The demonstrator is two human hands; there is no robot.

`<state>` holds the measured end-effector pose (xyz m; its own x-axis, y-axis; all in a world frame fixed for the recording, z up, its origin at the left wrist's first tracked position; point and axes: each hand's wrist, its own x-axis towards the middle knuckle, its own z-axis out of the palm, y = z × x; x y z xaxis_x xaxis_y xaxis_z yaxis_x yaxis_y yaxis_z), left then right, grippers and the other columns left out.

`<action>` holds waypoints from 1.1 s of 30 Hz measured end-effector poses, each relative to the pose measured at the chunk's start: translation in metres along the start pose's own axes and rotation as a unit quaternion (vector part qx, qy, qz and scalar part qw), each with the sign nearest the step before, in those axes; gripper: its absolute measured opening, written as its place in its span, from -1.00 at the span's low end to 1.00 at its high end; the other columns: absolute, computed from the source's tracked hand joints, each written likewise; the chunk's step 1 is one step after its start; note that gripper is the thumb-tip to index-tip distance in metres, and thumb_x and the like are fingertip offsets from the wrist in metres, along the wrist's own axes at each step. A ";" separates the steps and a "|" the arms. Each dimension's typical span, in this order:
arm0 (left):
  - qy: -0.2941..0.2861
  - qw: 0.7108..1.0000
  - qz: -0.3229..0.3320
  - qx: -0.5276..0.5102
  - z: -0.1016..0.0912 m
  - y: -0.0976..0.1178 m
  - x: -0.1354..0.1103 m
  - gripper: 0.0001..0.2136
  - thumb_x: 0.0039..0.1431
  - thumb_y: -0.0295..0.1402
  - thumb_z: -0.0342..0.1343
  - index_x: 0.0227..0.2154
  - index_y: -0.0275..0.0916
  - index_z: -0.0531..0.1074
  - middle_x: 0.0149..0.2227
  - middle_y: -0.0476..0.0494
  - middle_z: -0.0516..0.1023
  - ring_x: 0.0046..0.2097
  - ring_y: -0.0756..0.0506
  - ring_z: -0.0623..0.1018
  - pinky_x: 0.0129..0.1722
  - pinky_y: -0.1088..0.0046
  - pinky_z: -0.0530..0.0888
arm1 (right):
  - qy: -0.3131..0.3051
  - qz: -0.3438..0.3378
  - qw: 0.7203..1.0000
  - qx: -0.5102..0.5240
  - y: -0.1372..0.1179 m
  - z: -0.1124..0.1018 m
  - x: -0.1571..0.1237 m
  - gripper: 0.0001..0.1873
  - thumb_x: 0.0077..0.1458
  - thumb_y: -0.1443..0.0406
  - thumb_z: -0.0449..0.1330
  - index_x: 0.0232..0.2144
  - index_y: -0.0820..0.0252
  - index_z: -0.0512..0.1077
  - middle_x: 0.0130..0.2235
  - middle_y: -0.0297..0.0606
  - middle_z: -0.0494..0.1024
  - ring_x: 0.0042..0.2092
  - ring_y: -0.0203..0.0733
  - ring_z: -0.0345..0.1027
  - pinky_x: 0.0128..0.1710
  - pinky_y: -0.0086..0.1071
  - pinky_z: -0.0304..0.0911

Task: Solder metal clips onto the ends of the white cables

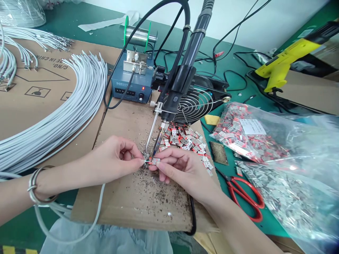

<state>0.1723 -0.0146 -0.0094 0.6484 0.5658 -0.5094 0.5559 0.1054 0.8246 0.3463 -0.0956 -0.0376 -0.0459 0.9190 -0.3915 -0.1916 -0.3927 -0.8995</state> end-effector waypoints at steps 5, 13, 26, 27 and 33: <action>0.000 1.000 -0.001 -0.008 0.001 0.000 -0.001 -0.88 -0.02 -0.33 0.11 -0.53 -0.29 0.40 -0.70 0.14 0.19 -0.64 0.11 0.16 -0.68 0.63 0.10 | -0.011 -0.006 1.000 0.000 0.000 0.000 0.000 -0.78 -0.14 0.23 0.34 -0.43 0.22 0.44 -0.52 -0.30 0.59 -0.61 -0.44 0.32 -0.62 -0.58 0.26; -0.001 1.000 0.002 -0.011 0.001 0.000 -0.001 -0.88 -0.01 -0.34 0.10 -0.52 -0.30 0.40 -0.68 0.13 0.21 -0.62 0.11 0.17 -0.67 0.64 0.11 | -0.013 -0.014 1.000 -0.001 0.001 0.000 0.000 -0.79 -0.12 0.25 0.33 -0.42 0.23 0.43 -0.53 -0.31 0.58 -0.61 -0.46 0.31 -0.62 -0.60 0.25; -0.059 0.998 0.009 -0.034 0.003 -0.012 -0.002 -0.81 0.05 -0.23 0.03 -0.44 -0.28 0.34 -0.69 0.18 0.20 -0.73 0.11 0.22 -0.77 0.65 0.16 | -0.028 0.003 0.999 -0.030 0.004 -0.001 -0.001 -0.73 -0.11 0.18 0.32 -0.40 0.25 0.42 -0.52 -0.30 0.57 -0.61 -0.45 0.32 -0.62 -0.58 0.22; -0.064 0.997 0.016 -0.037 0.003 -0.014 -0.002 -0.80 0.06 -0.23 0.01 -0.43 -0.28 0.34 -0.68 0.18 0.21 -0.72 0.11 0.23 -0.76 0.65 0.17 | -0.031 0.005 0.999 -0.034 0.004 0.000 0.000 -0.71 -0.11 0.17 0.32 -0.40 0.25 0.41 -0.52 -0.30 0.57 -0.61 -0.46 0.32 -0.61 -0.59 0.21; -0.036 0.998 0.032 -0.044 0.007 -0.022 -0.004 -0.80 0.05 -0.22 0.00 -0.39 -0.28 0.33 -0.61 0.15 0.20 -0.68 0.11 0.21 -0.75 0.64 0.15 | -0.025 0.005 0.999 -0.043 0.013 -0.003 0.002 -0.65 -0.12 0.10 0.32 -0.40 0.25 0.39 -0.51 -0.30 0.56 -0.60 -0.45 0.31 -0.59 -0.58 0.18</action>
<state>0.1614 -0.0246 -0.0270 0.7185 0.5135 -0.4691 0.4666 0.1443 0.8726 0.3462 -0.0990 -0.0511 -0.0968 0.9147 -0.3923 -0.1062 -0.4014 -0.9097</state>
